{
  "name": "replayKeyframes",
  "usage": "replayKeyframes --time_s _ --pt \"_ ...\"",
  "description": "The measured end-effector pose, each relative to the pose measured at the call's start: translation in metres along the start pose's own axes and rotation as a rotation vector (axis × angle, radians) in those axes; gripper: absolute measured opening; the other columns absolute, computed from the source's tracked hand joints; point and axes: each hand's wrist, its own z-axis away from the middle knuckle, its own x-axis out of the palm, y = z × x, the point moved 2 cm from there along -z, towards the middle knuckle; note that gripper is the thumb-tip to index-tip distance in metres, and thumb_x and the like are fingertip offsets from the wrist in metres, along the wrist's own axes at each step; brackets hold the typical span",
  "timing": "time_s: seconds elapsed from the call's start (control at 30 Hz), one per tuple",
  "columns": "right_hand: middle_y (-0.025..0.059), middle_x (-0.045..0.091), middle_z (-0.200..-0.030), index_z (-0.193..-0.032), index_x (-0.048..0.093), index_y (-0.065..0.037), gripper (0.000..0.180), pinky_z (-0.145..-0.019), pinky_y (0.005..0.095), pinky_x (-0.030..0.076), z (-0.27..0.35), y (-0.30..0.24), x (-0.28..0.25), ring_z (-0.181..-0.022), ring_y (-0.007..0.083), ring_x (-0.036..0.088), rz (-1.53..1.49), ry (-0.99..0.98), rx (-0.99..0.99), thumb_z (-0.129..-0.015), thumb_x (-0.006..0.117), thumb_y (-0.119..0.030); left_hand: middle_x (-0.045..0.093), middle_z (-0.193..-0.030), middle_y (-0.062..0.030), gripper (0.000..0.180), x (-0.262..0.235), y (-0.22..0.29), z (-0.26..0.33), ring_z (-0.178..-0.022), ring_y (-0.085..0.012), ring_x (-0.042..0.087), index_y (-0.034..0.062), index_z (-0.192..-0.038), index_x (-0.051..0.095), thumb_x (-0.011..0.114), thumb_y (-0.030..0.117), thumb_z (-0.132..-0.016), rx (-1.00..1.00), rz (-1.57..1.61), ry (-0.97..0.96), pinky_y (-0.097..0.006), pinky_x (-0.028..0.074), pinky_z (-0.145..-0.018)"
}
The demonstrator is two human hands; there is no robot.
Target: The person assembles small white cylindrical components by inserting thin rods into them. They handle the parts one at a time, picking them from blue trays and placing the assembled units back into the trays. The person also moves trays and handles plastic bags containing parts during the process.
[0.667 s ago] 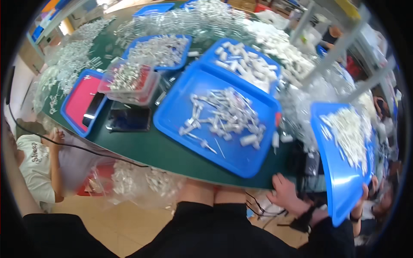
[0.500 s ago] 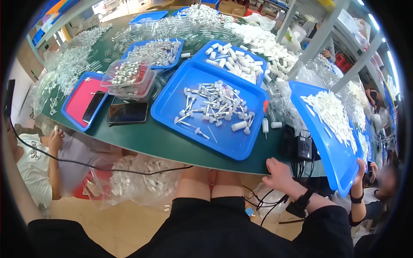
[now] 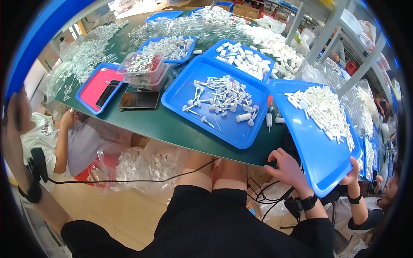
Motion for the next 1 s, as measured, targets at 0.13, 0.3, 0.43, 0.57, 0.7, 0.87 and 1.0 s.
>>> replayKeyframes --time_s 0.13,0.3,0.43,0.57,0.7,0.87,1.0 --pt "0.0053 0.049 -0.077 -0.082 0.053 -0.005 0.021 -0.055 0.0282 0.041 -0.002 -0.001 -0.005 -0.060 0.0168 0.050 -0.029 0.046 -0.079 -0.072 0.066 -0.019 0.059 -0.096 -0.0082 0.014 -0.016 -0.026 0.053 -0.093 -0.0163 0.056 -0.0011 -0.101 0.053 0.046 0.003 -0.090 -0.028 -0.041 -0.066 -0.024 0.042 -0.083" --pt "0.0038 0.053 -0.074 -0.082 0.055 -0.004 0.020 -0.056 0.0248 0.041 -0.004 -0.003 -0.002 -0.063 0.0126 0.051 -0.172 0.059 -0.106 -0.073 0.066 -0.017 0.045 -0.079 -0.0086 0.009 0.019 0.046 0.103 -0.072 -0.0186 0.046 0.0011 -0.082 0.046 0.052 -0.005 -0.079 0.267 -0.094 -0.187 -0.026 0.039 -0.069" --pt "0.0017 0.054 -0.073 -0.083 0.055 -0.005 0.018 -0.058 0.0225 0.041 0.011 -0.008 -0.013 -0.065 0.0092 0.052 -0.278 0.092 -0.045 -0.075 0.066 -0.017 0.050 -0.075 -0.0124 0.017 0.061 0.054 0.143 -0.070 -0.0254 0.051 0.0005 -0.080 0.049 0.053 -0.011 -0.068 0.251 0.071 -0.253 -0.031 0.042 -0.065" --pt "0.0001 0.054 -0.072 -0.083 0.055 -0.005 0.015 -0.059 0.0223 0.041 0.005 -0.020 -0.017 -0.065 0.0089 0.051 -0.413 0.059 -0.088 -0.078 0.064 -0.015 0.052 -0.076 -0.0122 0.020 0.038 0.062 0.171 -0.070 -0.0258 0.053 0.0006 -0.080 0.050 0.054 -0.013 -0.066 0.262 0.008 -0.291 -0.031 0.043 -0.063" --pt "0.0029 0.058 -0.076 -0.087 0.056 -0.002 0.012 -0.063 0.0231 0.044 -0.001 -0.021 -0.019 -0.068 0.0104 0.055 -0.718 0.011 0.060 -0.085 0.056 -0.014 0.054 -0.076 -0.0125 0.021 0.028 0.052 0.198 -0.069 -0.0259 0.054 0.0008 -0.080 0.050 0.055 -0.014 -0.065 0.174 0.057 -0.333 -0.031 0.044 -0.062" --pt "0.0088 0.061 -0.084 -0.100 0.054 0.000 0.025 -0.067 0.0244 0.047 -0.036 -0.011 0.005 -0.073 0.0137 0.059 -1.318 -0.162 0.103 -0.093 0.042 -0.020 0.056 -0.074 -0.0117 0.022 0.020 0.043 0.218 -0.065 -0.0255 0.058 0.0020 -0.077 0.052 0.056 -0.014 -0.063 0.151 0.066 -0.411 -0.030 0.046 -0.056" --pt "0.0097 0.063 -0.084 -0.103 0.054 0.001 0.027 -0.067 0.0239 0.047 -0.055 -0.029 0.017 -0.073 0.0140 0.060 -1.512 -0.218 0.196 -0.092 0.046 -0.022 0.057 -0.073 -0.0115 0.022 0.018 0.022 0.244 -0.064 -0.0259 0.058 0.0021 -0.075 0.052 0.056 -0.015 -0.061 0.131 0.120 -0.461 -0.031 0.047 -0.055"
